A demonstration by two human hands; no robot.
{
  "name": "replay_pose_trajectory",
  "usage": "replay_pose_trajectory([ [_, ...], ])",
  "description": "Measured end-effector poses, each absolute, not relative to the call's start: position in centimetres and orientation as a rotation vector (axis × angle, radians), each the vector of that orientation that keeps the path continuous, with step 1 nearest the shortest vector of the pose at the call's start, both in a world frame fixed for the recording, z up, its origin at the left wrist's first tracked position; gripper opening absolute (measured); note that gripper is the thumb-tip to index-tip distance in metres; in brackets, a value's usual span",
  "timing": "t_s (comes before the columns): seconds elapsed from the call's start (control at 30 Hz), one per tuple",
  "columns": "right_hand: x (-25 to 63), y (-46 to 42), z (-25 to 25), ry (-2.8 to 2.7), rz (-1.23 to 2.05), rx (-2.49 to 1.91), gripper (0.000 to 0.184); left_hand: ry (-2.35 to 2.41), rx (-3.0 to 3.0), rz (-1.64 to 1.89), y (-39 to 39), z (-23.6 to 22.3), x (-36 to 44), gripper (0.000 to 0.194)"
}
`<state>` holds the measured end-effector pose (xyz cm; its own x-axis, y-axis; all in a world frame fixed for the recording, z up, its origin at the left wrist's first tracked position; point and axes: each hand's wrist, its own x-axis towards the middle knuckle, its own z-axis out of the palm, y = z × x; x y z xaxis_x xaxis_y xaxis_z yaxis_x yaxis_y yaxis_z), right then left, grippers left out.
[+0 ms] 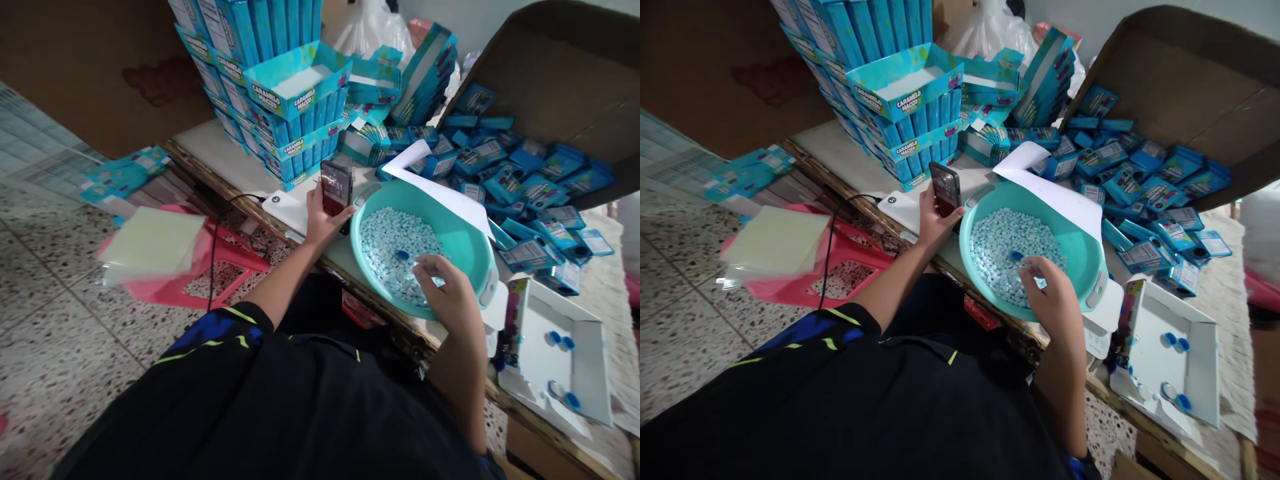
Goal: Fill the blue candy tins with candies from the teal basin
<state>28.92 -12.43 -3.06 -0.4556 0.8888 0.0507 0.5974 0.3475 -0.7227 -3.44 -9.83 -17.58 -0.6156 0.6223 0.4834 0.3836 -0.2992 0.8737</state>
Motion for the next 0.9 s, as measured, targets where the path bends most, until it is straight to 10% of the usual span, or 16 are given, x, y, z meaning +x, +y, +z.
replay_pose_trajectory([
  [0.9, 29.1, -12.4, -2.9, -2.212, 0.873, -1.249, 0.031, 1.796, 1.266, 2.039, -10.1, -16.2, -2.9, 0.115],
])
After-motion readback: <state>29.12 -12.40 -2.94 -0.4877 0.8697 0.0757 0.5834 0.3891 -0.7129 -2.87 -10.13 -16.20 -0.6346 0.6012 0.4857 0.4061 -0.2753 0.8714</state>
